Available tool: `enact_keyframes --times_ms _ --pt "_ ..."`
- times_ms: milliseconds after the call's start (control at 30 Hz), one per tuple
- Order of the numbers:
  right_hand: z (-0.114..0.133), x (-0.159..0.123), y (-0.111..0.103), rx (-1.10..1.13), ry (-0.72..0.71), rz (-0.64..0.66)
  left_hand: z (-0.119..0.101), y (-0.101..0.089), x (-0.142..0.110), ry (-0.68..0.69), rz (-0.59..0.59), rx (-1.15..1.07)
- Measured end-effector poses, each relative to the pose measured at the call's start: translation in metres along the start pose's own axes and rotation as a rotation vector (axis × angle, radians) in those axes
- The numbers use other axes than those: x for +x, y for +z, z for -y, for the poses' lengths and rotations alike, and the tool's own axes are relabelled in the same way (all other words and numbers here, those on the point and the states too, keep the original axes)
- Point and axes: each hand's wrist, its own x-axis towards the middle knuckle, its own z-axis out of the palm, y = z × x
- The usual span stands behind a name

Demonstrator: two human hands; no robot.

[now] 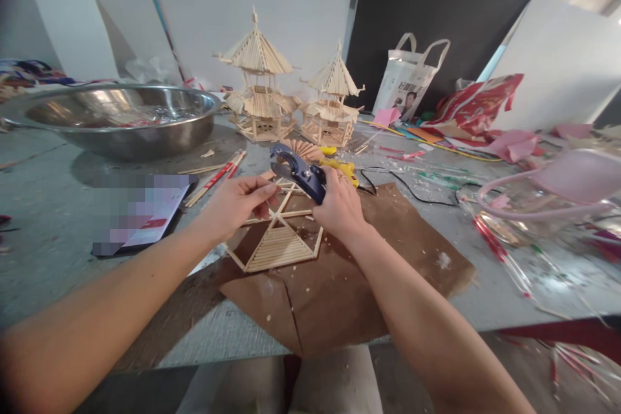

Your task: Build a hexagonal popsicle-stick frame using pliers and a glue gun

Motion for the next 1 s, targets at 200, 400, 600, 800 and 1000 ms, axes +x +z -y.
enact_keyframes --times_ms 200,400,600,800,1000 --pt "-0.0015 -0.0012 0.0041 -0.185 -0.085 0.011 0.0014 0.0061 -0.0024 0.042 -0.043 -0.142" --pt "0.0017 -0.002 0.003 -0.233 -0.118 -0.016 0.0003 0.007 -0.0032 0.064 -0.019 -0.139" --pt "0.0002 -0.0021 0.004 -0.236 -0.133 -0.026 -0.0008 0.0072 -0.0041 0.063 -0.005 -0.157" --pt "-0.0006 -0.0019 0.0046 -0.214 -0.133 -0.011 0.0014 0.0079 -0.0043 0.042 0.001 -0.182" --pt "0.0001 -0.0019 0.0048 -0.207 -0.132 0.002 -0.0012 0.0081 -0.0053 0.061 0.0 -0.177"
